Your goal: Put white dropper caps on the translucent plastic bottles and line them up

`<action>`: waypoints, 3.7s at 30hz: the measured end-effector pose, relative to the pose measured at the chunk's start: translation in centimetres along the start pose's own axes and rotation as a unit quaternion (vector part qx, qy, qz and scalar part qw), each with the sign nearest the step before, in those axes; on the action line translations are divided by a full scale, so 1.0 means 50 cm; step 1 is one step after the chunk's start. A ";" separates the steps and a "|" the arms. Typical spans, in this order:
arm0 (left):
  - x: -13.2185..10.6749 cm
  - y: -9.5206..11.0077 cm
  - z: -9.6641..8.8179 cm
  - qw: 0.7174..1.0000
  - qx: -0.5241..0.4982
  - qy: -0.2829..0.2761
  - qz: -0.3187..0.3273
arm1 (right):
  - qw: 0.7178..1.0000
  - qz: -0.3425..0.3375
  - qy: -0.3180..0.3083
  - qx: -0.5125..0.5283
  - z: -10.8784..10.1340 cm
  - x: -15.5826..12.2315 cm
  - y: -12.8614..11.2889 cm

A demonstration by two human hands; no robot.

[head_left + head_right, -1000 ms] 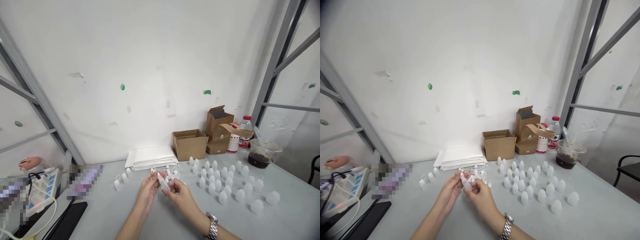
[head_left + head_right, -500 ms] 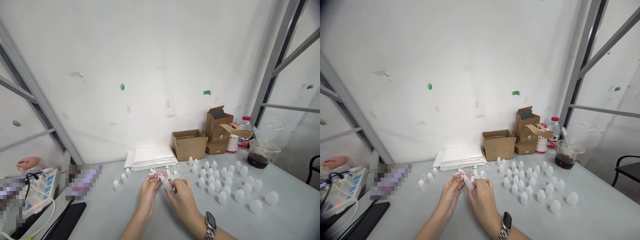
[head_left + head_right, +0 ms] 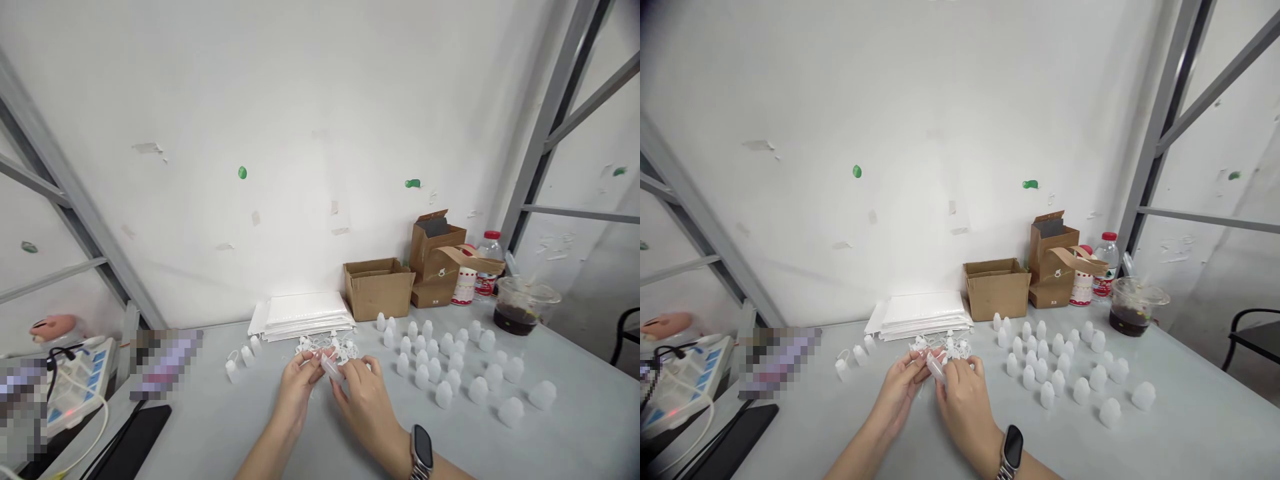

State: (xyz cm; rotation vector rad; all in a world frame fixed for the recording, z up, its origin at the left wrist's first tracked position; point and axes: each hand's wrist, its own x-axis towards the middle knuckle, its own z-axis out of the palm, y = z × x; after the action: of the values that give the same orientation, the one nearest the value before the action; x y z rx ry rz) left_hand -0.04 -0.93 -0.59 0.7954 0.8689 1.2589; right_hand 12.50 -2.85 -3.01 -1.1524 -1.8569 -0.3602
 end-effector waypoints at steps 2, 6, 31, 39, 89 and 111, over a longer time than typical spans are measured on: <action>0.001 0.005 -0.006 1.000 0.011 -0.007 -0.028 | 1.000 -0.006 -0.001 -0.003 -0.002 0.001 0.000; 0.003 0.011 -0.015 0.997 0.025 -0.020 -0.069 | 1.000 -0.023 0.004 -0.009 -0.008 0.005 0.000; 0.016 0.023 -0.023 0.996 0.079 -0.019 0.036 | 0.598 0.445 -0.247 0.619 -0.005 0.039 0.029; 0.022 0.020 -0.029 0.995 0.086 0.006 0.040 | 0.706 0.417 -0.178 0.545 0.001 0.047 0.026; -0.001 0.039 -0.005 0.940 0.327 -0.043 0.084 | 0.583 0.436 -0.198 0.657 0.009 0.026 0.032; -0.024 0.026 0.004 0.900 0.397 0.030 0.179 | 0.791 0.400 -0.104 0.451 0.008 0.028 0.037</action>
State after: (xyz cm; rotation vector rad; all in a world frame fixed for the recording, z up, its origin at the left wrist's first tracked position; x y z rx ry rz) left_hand -0.57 -1.94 0.78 1.6305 1.3595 1.2372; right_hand 13.61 -0.83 -2.45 -1.1424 -1.2328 1.0698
